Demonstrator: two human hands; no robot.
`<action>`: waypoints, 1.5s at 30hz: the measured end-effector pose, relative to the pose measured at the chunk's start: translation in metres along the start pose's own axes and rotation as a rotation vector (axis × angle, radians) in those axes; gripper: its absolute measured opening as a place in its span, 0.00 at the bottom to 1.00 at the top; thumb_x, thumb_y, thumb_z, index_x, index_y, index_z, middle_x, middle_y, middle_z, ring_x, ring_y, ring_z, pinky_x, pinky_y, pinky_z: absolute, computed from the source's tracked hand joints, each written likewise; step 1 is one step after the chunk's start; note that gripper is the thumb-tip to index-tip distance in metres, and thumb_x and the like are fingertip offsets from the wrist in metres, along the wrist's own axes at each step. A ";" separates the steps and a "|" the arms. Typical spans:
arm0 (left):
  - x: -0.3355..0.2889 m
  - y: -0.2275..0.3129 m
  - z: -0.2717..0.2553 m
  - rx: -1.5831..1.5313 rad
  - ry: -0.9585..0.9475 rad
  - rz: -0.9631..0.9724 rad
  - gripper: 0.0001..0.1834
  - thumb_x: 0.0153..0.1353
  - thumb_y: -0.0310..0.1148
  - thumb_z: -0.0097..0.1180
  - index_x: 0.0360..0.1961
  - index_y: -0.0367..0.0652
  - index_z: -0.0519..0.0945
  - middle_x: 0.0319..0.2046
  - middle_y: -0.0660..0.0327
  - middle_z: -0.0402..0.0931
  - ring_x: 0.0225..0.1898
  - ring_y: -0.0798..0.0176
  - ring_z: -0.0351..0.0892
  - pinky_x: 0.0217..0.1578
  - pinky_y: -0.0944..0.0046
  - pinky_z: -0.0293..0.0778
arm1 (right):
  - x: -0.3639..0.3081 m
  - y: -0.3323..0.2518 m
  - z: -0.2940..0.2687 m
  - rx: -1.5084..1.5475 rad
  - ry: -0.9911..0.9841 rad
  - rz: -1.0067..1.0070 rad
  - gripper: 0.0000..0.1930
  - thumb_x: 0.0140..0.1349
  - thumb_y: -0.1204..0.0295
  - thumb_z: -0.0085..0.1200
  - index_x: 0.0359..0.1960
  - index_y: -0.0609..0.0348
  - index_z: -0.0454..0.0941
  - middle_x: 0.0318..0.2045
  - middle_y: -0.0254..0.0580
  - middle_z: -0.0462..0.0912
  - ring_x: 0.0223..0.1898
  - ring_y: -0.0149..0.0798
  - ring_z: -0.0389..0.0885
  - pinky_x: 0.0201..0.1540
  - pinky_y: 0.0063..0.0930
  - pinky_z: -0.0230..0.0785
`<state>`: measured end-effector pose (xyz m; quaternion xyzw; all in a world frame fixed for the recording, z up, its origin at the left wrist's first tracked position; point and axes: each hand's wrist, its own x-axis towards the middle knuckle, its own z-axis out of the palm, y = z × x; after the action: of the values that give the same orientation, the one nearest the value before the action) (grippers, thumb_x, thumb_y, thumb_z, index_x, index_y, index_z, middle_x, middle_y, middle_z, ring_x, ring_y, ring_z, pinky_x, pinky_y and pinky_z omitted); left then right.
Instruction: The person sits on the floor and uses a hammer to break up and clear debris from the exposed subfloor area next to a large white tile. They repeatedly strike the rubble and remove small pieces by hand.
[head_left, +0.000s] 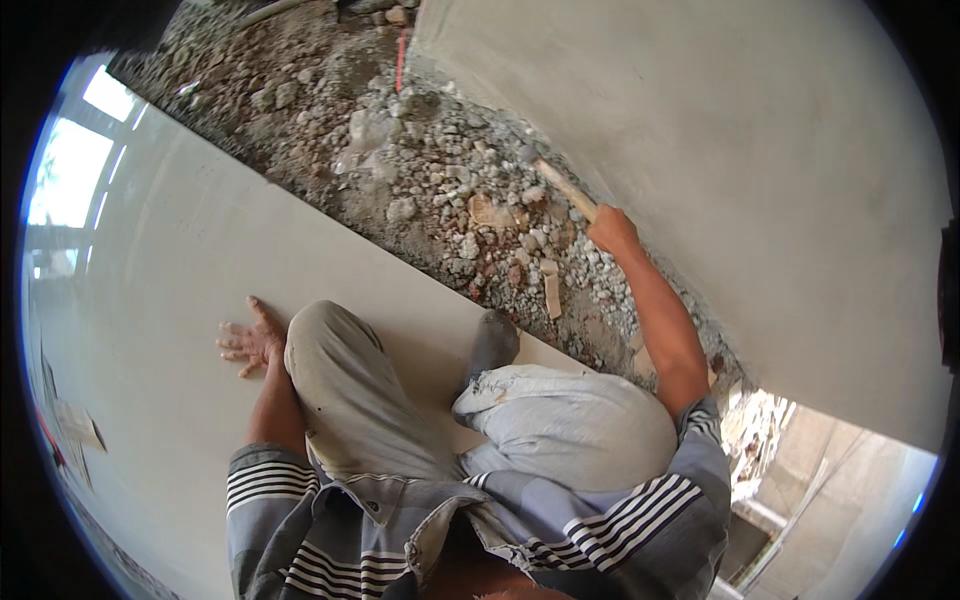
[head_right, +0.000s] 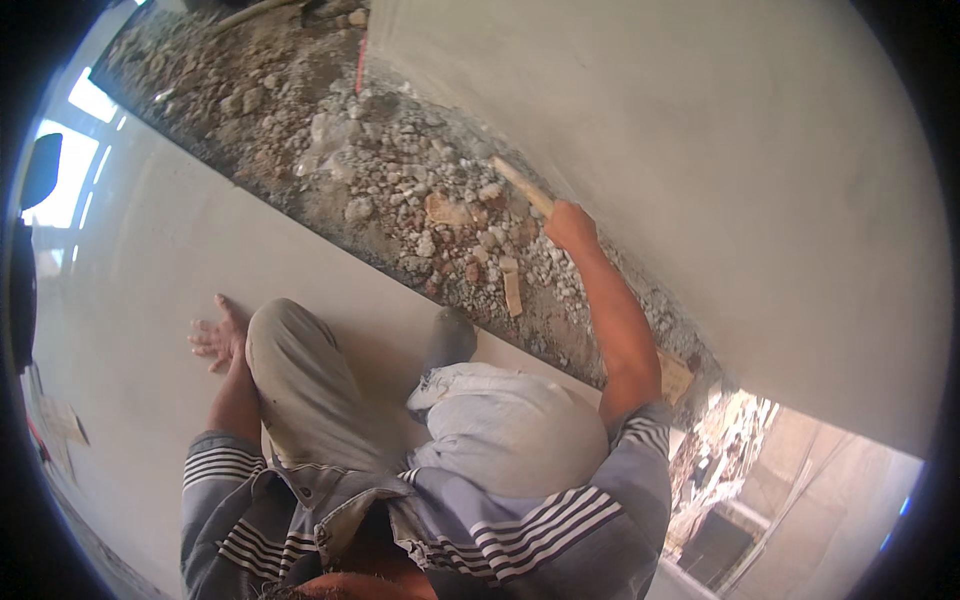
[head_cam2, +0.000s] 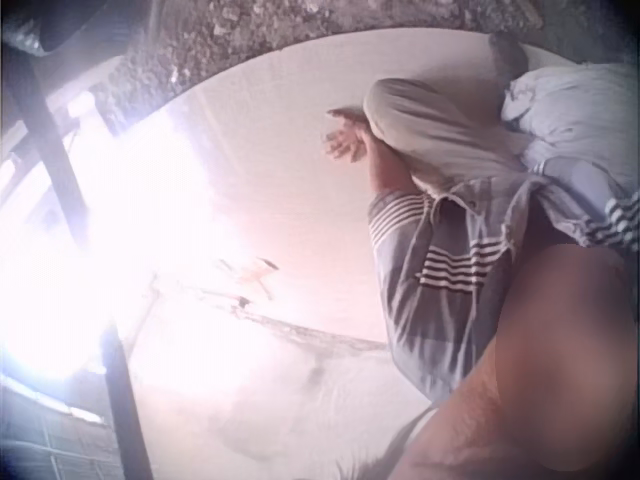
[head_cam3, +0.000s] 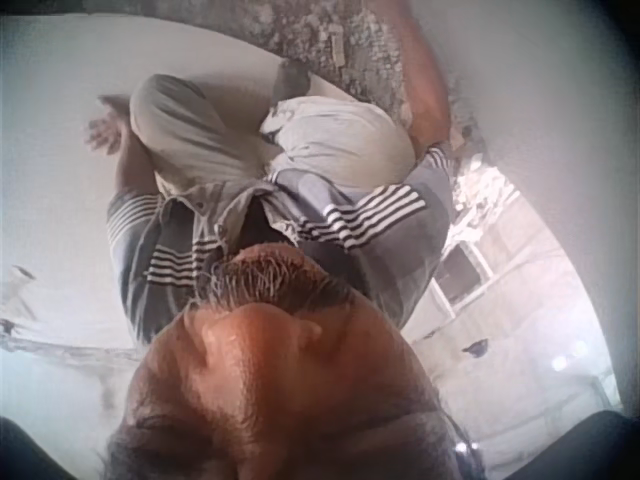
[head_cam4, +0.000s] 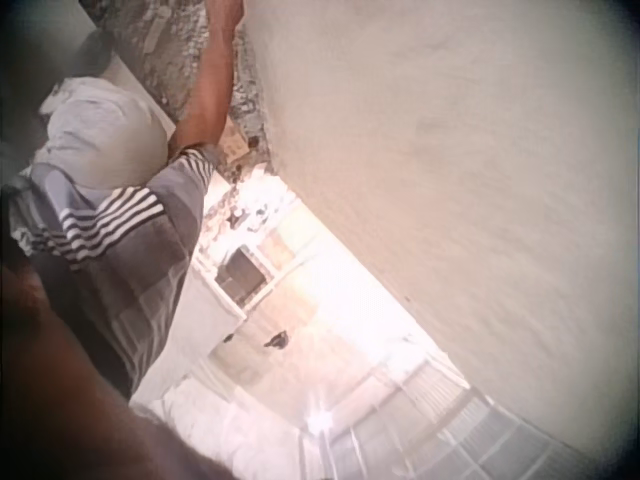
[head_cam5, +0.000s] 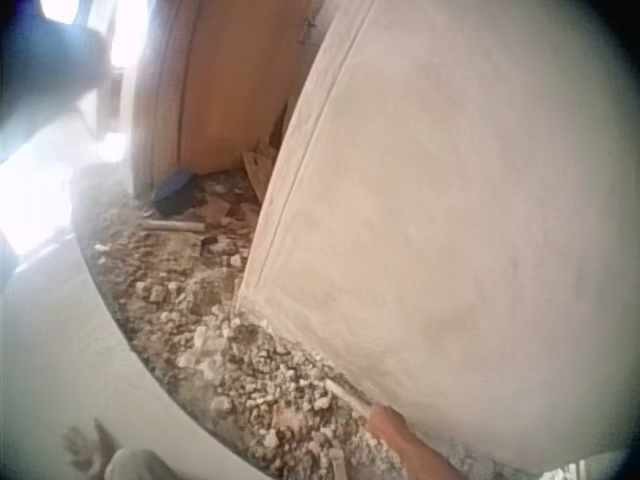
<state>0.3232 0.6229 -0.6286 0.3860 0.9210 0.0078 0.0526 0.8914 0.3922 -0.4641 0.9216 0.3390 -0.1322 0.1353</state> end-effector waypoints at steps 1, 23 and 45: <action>0.002 0.001 -0.002 0.017 -0.008 0.003 0.56 0.52 0.81 0.31 0.75 0.59 0.44 0.76 0.56 0.35 0.76 0.45 0.30 0.63 0.23 0.32 | -0.001 0.000 0.004 0.086 -0.052 -0.009 0.17 0.54 0.64 0.58 0.40 0.65 0.80 0.32 0.56 0.84 0.37 0.54 0.84 0.41 0.44 0.75; -0.003 0.003 -0.014 0.024 -0.042 0.005 0.54 0.55 0.79 0.32 0.75 0.58 0.43 0.76 0.55 0.32 0.76 0.47 0.27 0.64 0.23 0.31 | 0.003 -0.084 -0.030 0.498 0.315 -0.370 0.16 0.55 0.62 0.61 0.39 0.62 0.78 0.27 0.52 0.83 0.30 0.56 0.84 0.33 0.45 0.76; -0.001 0.001 -0.002 -0.026 0.020 0.014 0.56 0.54 0.80 0.33 0.75 0.55 0.43 0.76 0.53 0.32 0.76 0.45 0.26 0.63 0.23 0.26 | 0.022 -0.092 -0.026 0.457 0.301 -0.393 0.13 0.54 0.67 0.59 0.41 0.56 0.77 0.33 0.54 0.84 0.36 0.57 0.84 0.40 0.50 0.75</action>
<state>0.3246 0.6229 -0.6266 0.3915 0.9186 0.0240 0.0483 0.8508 0.4820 -0.4625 0.8543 0.4879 -0.0907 -0.1543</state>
